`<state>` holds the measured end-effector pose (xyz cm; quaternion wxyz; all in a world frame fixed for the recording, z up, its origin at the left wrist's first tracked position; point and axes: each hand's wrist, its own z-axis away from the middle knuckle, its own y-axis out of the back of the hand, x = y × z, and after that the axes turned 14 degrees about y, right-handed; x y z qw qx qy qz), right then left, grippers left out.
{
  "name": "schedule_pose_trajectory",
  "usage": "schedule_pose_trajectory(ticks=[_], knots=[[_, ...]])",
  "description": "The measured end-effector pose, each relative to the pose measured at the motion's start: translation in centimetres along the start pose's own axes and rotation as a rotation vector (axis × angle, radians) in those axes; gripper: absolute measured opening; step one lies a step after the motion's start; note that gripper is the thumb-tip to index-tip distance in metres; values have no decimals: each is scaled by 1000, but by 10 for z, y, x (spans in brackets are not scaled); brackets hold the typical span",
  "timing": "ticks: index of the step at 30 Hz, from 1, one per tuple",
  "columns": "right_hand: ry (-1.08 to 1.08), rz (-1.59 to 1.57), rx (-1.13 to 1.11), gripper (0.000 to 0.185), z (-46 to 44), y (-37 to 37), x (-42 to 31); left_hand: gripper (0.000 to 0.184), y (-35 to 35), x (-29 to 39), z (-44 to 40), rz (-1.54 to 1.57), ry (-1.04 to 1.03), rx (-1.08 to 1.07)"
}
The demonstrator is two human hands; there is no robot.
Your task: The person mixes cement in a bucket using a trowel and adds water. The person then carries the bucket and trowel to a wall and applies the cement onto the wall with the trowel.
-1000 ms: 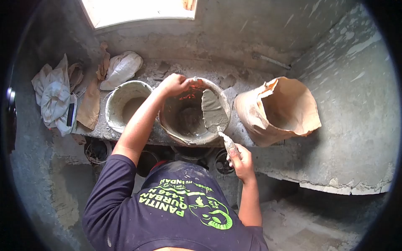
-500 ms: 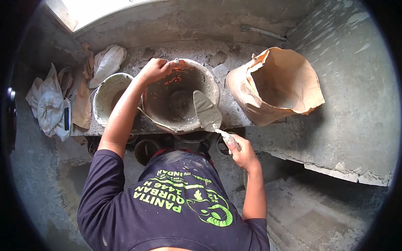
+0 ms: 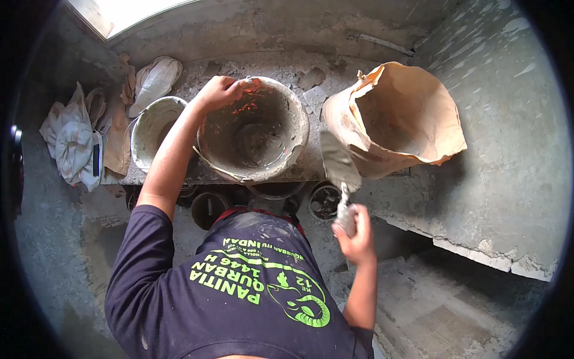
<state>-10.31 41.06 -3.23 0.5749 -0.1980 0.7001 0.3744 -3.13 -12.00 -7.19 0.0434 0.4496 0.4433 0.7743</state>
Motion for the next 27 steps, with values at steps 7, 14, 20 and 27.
schedule_pose_trajectory(ticks=[7, 14, 20, 27], knots=[[589, 615, 86, 37, -62, -83, 23, 51, 1, 4, 4, 24, -4, 23], [347, 542, 52, 44, -57, -113, 60, 51, 4, 4, 2, 14, 15, 6], [347, 552, 44, 44, -58, -130, 79, 52, 0, 0, 0, 10, 25, -5], [349, 470, 75, 45, -41, -128, 111, 51, -1, -3, -2, 21, 18, -3]])
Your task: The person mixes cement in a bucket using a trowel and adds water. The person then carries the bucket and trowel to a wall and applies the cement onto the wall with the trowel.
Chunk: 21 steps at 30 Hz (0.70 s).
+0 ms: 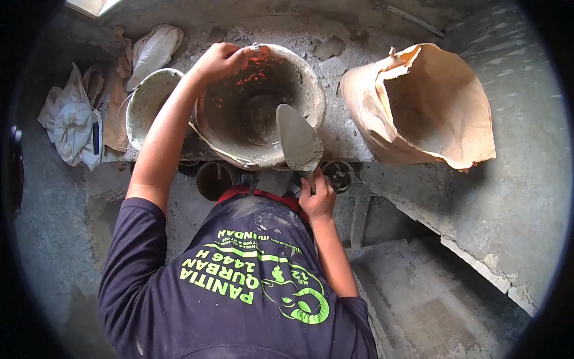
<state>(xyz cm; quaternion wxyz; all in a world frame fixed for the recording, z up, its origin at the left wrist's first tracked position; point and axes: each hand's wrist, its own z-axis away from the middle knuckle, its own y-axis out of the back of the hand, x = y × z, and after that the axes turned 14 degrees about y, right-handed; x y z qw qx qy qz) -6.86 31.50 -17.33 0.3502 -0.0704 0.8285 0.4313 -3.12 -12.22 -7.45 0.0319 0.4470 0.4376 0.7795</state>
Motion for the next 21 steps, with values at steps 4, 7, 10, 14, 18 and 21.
schedule_pose_trajectory(ticks=[4, 7, 10, 14, 18, 21], knots=[[-210, 27, -15, 43, 48, 12, 16, 52, 0, 2, 0, 13, 42, -29], [-222, 145, -48, 33, 85, 45, 32, 53, 2, 4, 1, 1, 35, -26], [-195, 72, 19, 36, 115, 83, 32, 55, 0, 3, -1, 18, 3, -10], [-432, -182, -118, 50, 82, 139, -4, 54, 0, 2, -2, 10, 3, -19], [-313, -251, -283, 39, 0, 180, -39, 53, 2, 5, 0, -11, 1, 12], [-274, -65, -325, 39, -59, 200, -76, 52, 1, 3, 0, 6, -24, 27]])
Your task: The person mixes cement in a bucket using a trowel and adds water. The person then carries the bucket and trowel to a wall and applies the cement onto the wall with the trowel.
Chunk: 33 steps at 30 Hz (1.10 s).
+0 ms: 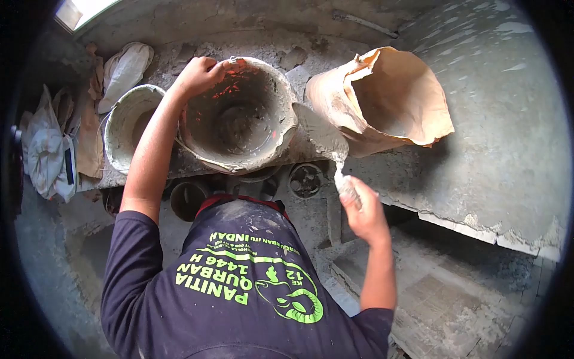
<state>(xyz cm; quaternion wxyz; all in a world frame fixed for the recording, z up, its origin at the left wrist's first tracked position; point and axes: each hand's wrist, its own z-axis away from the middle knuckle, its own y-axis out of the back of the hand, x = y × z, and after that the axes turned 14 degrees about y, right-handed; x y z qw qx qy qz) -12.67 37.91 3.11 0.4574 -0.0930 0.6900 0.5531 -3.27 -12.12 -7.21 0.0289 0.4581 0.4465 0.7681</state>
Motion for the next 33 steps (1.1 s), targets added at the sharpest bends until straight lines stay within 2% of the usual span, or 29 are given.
schedule_pose_trajectory(ticks=[1, 2, 3, 5, 7, 9, 12, 15, 18, 19, 24, 28, 30, 33], knots=[[-189, -118, -49, 40, -12, 13, -25, 52, 0, -1, 0, 11, 9, 7], [-172, -152, -33, 44, -21, 21, -37, 53, -1, -4, -3, -3, 18, 4], [112, 88, -95, 47, -34, 31, -54, 53, -1, -4, -3, 8, 8, 2], [152, 225, -187, 46, -57, 51, -67, 52, -1, -1, 0, -36, 11, 43], [49, 257, -303, 44, -84, 71, -89, 49, 0, 0, 2, -13, 1, 42], [225, 412, -316, 35, -108, 77, -107, 48, 3, 1, 4, -65, -3, 50], [164, 586, -447, 30, -146, 77, -143, 46, 1, -1, 4, -60, 17, 54], [132, 633, -579, 34, -174, 71, -173, 45, 2, 0, 3, -51, 16, 53], [143, 887, -664, 38, -194, 62, -200, 46, 6, 2, 6, -43, 30, 19], [-28, 961, -771, 35, -206, 53, -216, 46, 6, 1, 6, -43, 29, 20], [16, 1151, -754, 28, -211, 29, -232, 47, 4, -2, 4, -12, 38, 18], [-77, 1214, -796, 27, -215, 19, -231, 47, 7, -2, 3, -33, 25, -6], [-207, 1067, -863, 25, -212, 14, -237, 47, 6, -3, 2, -35, 17, -23], [-199, 864, -922, 24, -209, 12, -234, 47, 4, -5, -1, -70, 1, -1]])
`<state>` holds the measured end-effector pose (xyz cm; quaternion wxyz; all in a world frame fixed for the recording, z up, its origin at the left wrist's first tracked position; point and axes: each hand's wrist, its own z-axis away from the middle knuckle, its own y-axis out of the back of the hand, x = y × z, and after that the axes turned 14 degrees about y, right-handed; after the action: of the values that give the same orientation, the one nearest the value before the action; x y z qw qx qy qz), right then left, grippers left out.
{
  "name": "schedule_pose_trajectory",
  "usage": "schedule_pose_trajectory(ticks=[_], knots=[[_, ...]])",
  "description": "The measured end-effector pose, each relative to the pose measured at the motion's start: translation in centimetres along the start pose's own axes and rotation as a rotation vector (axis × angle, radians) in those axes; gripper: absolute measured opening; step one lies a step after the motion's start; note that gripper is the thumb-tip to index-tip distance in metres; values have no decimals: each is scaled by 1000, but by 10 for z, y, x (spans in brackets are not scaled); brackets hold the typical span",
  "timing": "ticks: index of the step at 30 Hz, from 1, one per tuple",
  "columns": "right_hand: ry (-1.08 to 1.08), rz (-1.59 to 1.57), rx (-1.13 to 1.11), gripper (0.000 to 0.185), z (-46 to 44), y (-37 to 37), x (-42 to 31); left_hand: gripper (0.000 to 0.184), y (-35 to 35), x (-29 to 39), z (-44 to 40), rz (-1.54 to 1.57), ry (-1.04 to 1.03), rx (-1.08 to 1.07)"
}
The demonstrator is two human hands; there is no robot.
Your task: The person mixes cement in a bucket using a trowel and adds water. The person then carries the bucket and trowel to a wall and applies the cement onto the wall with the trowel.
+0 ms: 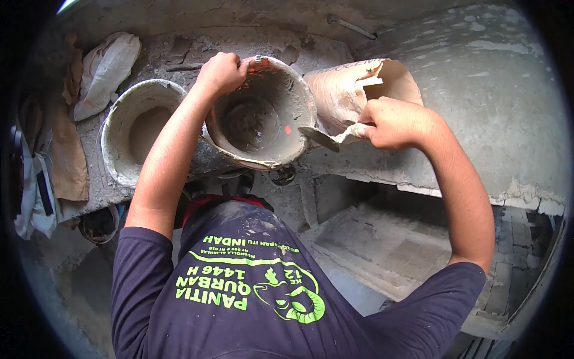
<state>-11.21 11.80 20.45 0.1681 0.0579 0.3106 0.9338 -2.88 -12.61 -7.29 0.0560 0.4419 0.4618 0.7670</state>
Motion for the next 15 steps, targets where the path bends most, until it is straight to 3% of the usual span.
schedule_pose_trajectory(ticks=[2, 5, 6, 9, 11, 12, 15], knots=[[23, -25, -38, 25, -8, 3, -3, 48, 0, 1, 0, 19, -6, -14], [-126, -295, -201, 27, -30, 11, -4, 49, 3, 3, 1, 23, 1, -27], [24, -284, -107, 27, -37, 8, -3, 49, 3, 4, -1, 24, -12, -25], [-52, -339, 19, 29, -43, 6, -9, 53, 3, 2, -1, 50, 0, -71], [110, -141, 298, 31, -53, -11, -10, 53, 2, 2, -2, 62, 13, -84], [28, -76, 235, 32, -56, -11, -23, 54, 4, 3, -2, 75, 30, -94], [84, 136, 160, 32, -60, -14, -34, 55, 6, 4, -1, 64, 37, -118]])
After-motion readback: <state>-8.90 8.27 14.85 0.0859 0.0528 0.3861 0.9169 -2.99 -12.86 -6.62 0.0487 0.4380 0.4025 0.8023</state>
